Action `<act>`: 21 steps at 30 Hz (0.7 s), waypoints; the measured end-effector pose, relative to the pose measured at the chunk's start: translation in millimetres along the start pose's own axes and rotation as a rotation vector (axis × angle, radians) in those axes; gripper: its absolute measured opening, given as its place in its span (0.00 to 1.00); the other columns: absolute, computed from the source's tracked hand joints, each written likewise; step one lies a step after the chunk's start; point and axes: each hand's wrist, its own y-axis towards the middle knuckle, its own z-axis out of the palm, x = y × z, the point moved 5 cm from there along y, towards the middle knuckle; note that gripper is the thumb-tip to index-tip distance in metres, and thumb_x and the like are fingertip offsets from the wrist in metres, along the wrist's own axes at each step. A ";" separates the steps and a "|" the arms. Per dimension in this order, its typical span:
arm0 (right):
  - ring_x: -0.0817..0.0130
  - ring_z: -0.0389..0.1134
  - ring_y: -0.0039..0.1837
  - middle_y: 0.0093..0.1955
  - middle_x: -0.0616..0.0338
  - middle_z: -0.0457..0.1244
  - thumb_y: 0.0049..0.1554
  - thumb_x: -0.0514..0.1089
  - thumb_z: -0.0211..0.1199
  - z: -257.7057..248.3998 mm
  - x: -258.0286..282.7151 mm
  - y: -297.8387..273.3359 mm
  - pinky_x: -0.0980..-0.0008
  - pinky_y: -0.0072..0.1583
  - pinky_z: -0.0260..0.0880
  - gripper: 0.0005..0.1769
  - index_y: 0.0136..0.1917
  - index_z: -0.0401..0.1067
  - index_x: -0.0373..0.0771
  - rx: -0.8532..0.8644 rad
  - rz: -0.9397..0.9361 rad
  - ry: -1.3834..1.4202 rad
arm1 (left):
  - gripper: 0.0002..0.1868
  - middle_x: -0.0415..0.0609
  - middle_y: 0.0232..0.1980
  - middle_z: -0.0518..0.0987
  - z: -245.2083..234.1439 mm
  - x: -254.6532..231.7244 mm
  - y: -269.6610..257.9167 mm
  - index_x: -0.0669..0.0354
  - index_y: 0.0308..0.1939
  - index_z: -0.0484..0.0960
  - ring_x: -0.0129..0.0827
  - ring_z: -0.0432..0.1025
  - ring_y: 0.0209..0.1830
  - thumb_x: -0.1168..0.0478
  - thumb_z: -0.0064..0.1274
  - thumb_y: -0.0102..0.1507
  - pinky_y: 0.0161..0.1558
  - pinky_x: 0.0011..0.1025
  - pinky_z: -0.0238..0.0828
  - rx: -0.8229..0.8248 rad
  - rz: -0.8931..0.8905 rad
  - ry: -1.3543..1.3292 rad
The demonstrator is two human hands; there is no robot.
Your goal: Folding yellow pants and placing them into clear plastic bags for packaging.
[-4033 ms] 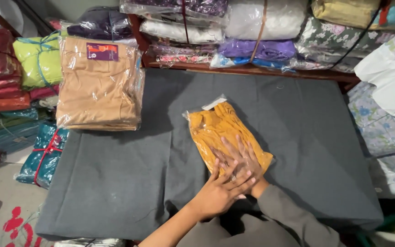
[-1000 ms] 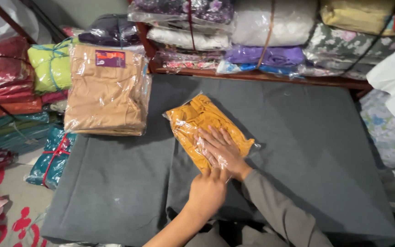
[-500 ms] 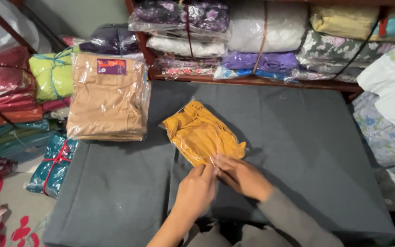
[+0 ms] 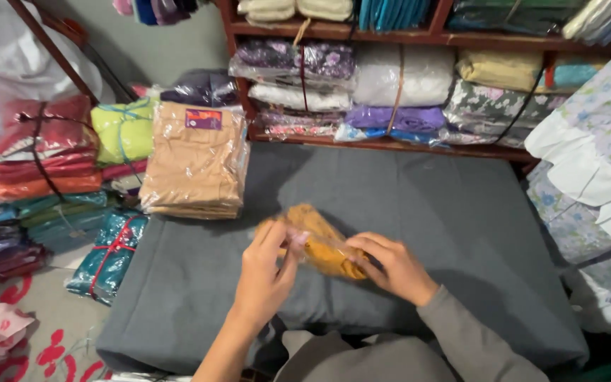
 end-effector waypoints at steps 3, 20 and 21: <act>0.71 0.65 0.36 0.41 0.65 0.71 0.54 0.37 0.63 -21.9 19.9 1.5 0.74 0.40 0.66 0.06 0.47 0.77 0.39 -0.097 0.206 0.251 | 0.03 0.44 0.35 0.76 -13.0 -16.4 -1.3 0.62 0.38 0.75 0.31 0.68 0.30 0.66 0.52 0.65 0.34 0.27 0.68 0.029 0.006 -0.054; 0.46 0.72 0.55 0.51 0.48 0.70 0.61 0.44 0.61 2.2 -200.2 -75.0 0.49 0.56 0.72 0.17 0.62 0.65 0.42 -0.410 0.887 0.139 | 0.12 0.60 0.44 0.86 39.1 87.8 -19.8 0.59 0.44 0.80 0.54 0.80 0.50 0.54 0.48 0.71 0.52 0.49 0.75 0.137 -0.395 -0.230; 0.46 0.72 0.55 0.51 0.48 0.70 0.61 0.44 0.61 2.8 -194.4 -74.1 0.49 0.56 0.72 0.17 0.62 0.65 0.42 -0.409 0.893 0.135 | 0.12 0.60 0.44 0.86 47.7 92.2 -16.6 0.59 0.44 0.80 0.54 0.80 0.50 0.54 0.48 0.71 0.52 0.49 0.75 0.142 -0.398 -0.234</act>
